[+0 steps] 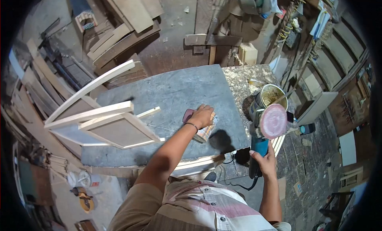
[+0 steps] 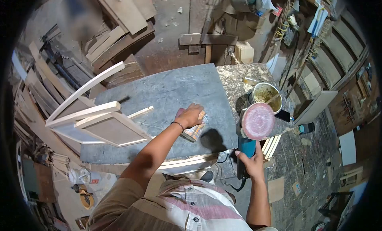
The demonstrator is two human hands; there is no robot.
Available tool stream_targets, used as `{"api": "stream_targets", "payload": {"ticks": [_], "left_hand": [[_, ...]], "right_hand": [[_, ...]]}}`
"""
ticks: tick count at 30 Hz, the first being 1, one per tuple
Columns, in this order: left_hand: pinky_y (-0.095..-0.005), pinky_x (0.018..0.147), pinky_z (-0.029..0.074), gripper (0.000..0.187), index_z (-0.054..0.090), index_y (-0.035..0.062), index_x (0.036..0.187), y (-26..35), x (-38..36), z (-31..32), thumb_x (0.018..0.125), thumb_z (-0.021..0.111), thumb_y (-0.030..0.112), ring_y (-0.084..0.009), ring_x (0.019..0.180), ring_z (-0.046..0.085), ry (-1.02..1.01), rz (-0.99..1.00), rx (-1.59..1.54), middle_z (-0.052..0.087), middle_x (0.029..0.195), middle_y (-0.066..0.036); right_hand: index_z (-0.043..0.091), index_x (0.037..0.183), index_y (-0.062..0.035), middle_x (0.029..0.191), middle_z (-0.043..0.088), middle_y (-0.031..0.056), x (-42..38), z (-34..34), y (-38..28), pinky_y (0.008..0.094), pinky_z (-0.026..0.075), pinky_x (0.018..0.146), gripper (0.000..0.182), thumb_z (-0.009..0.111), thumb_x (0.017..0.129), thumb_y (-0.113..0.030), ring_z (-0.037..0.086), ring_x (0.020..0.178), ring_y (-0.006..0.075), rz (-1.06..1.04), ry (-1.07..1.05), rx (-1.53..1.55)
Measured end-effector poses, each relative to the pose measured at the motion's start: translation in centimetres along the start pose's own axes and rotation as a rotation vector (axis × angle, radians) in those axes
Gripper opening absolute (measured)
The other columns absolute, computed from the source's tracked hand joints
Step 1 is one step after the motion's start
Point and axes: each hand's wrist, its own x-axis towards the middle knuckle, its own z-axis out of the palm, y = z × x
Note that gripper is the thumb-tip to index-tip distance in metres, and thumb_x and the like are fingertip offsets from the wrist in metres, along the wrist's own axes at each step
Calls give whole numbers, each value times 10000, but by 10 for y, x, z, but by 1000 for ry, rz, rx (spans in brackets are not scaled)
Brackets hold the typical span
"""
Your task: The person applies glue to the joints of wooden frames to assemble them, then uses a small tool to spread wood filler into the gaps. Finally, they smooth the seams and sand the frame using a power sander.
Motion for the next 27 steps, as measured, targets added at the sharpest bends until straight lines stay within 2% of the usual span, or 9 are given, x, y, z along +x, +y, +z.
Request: {"api": "stream_targets", "payload": {"ticks": [3,6,10,11,14,17,22,24,27], "left_hand": [[-471,1136,364,633,560,42,1288,2,-25,4,741,839,196,-447,1431,320,225,95,-121,526,1382,-179],[-476,1147,354,610,557,23,1274,19,-66,-6,747,829,166,-451,1426,331,332,127,-46,516,1384,-197],[-491,1162,339,555,554,-8,1255,23,-116,-3,778,803,132,-457,1443,323,424,200,-28,503,1395,-215],[-496,1166,336,532,556,-19,1249,21,-127,1,792,790,122,-458,1452,315,452,218,-36,495,1404,-222],[-500,1168,342,476,562,-35,1230,21,-159,6,819,764,96,-456,1476,285,480,202,-73,476,1436,-228],[-494,1177,337,428,573,-14,1190,17,-182,10,822,767,84,-442,1485,276,448,88,-117,475,1457,-205],[-487,1175,341,333,603,-1,1113,-2,-210,39,841,763,103,-425,1480,300,577,56,-155,488,1460,-186],[-466,1153,362,308,616,-12,1119,-2,-222,41,864,735,114,-401,1474,326,548,19,-125,510,1425,-182],[-462,1149,365,256,636,-17,1093,-9,-237,58,888,713,117,-404,1473,331,556,-21,-152,510,1433,-187]], "right_hand": [[538,1288,8,1123,626,96,7,-12,26,318,473,903,625,815,745,-128,583,1004,179,11,-38,-144],[548,1275,5,1112,629,97,27,-20,73,316,473,901,614,813,748,-164,582,1006,171,45,-88,-165],[575,1232,15,1030,653,95,67,-5,104,332,504,836,613,832,729,-223,602,914,174,143,-142,-208],[581,1221,19,1007,661,96,84,-4,134,340,515,808,632,844,717,-256,612,893,170,103,-141,-235],[589,1204,36,1037,686,160,122,16,143,379,523,825,664,850,693,-298,655,924,234,38,-141,-380],[637,1157,54,1030,695,242,163,35,163,424,531,851,674,852,655,-341,683,953,348,19,-147,-494],[686,1101,64,1073,692,276,195,61,185,449,532,874,652,847,632,-361,680,986,407,-63,-101,-767],[683,1110,66,1085,684,281,206,59,206,457,525,899,674,847,628,-377,669,1027,416,10,-134,-800],[658,1173,52,1148,660,276,200,56,192,473,507,937,726,839,646,-413,641,1074,427,76,-165,-840]]}}
